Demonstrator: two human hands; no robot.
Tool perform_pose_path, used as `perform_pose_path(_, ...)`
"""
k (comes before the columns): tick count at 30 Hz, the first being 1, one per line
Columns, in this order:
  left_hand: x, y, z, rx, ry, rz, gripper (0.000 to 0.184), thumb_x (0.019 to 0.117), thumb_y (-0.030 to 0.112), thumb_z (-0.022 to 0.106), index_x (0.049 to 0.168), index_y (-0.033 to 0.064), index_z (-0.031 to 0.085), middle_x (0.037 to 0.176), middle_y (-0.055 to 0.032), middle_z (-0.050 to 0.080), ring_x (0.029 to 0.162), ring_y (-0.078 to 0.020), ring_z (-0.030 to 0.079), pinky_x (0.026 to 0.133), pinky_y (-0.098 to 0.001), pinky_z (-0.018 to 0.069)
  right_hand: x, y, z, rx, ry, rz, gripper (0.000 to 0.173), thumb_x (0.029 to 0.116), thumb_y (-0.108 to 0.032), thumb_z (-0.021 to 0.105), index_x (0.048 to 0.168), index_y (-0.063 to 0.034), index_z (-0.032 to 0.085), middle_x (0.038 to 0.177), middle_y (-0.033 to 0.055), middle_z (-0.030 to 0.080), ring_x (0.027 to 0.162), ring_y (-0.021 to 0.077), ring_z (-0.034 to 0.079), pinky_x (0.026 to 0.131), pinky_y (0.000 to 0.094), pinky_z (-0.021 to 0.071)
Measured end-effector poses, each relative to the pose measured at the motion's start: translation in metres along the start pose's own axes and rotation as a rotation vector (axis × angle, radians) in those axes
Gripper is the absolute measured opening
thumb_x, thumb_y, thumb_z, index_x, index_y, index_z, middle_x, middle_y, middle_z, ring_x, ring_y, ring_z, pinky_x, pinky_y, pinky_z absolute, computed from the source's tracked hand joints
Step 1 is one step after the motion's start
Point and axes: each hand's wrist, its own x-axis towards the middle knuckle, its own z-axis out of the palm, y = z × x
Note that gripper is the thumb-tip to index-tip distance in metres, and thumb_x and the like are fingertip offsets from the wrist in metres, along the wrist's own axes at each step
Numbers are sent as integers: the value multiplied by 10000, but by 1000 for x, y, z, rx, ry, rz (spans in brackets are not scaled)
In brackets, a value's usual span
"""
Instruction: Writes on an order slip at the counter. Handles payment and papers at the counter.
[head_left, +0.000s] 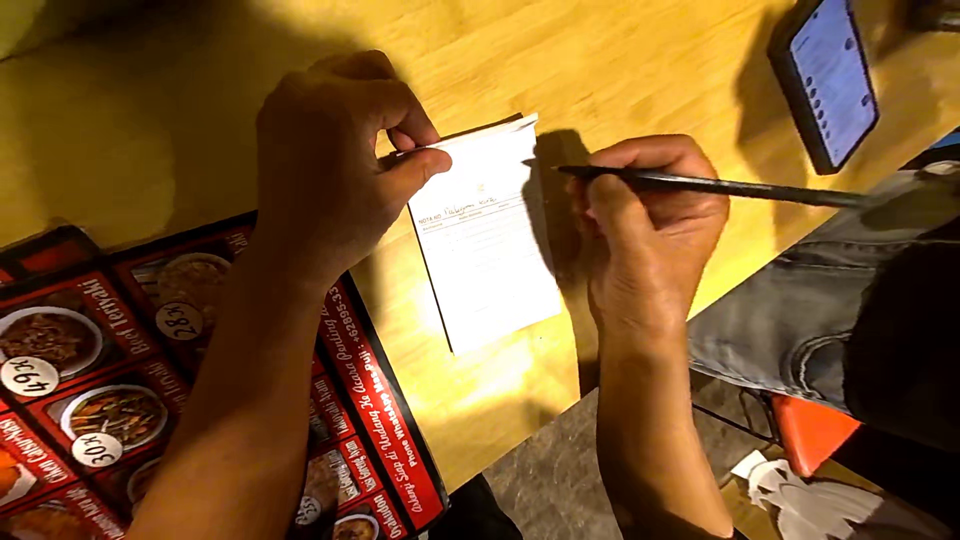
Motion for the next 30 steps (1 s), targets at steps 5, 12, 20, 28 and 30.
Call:
perform_pose_path(5,0,-2,0,-18,3,17,199,930,328,714,908,132,744,912,-10,670,849,-86,585,762,-291,434,12,7,18,-5,2,-9,137,922,59,645,1041,-4,668,851,-13,709,703,40,653,625,195,564)
perform_pose_path(12,0,-2,0,-27,14,29,184,926,311,721,906,130,743,913,-17,673,850,-99,582,754,-293,425,8,-1,19,-53,-66,31,160,941,34,651,1091,-14,674,860,-11,691,659,12,620,574,139,533)
perform_pose_path(20,0,1,-1,-10,-4,-12,174,927,315,716,923,144,751,925,-17,682,870,-106,595,770,-308,436,10,12,22,-32,-55,-27,147,907,68,646,1043,15,669,838,-25,680,667,-10,603,593,137,527)
perform_pose_path(28,1,1,-1,-7,-5,-17,175,927,324,716,917,152,749,919,-8,678,859,-90,590,762,-291,427,10,13,23,-34,-58,-31,154,899,69,658,1050,40,675,841,11,697,660,28,622,584,168,541)
perform_pose_path(30,0,1,-1,-4,-5,-15,182,929,325,714,920,147,751,925,-14,681,869,-97,592,768,-296,429,10,12,23,-42,-60,-32,152,904,64,658,1053,40,674,843,13,695,655,23,614,576,162,533)
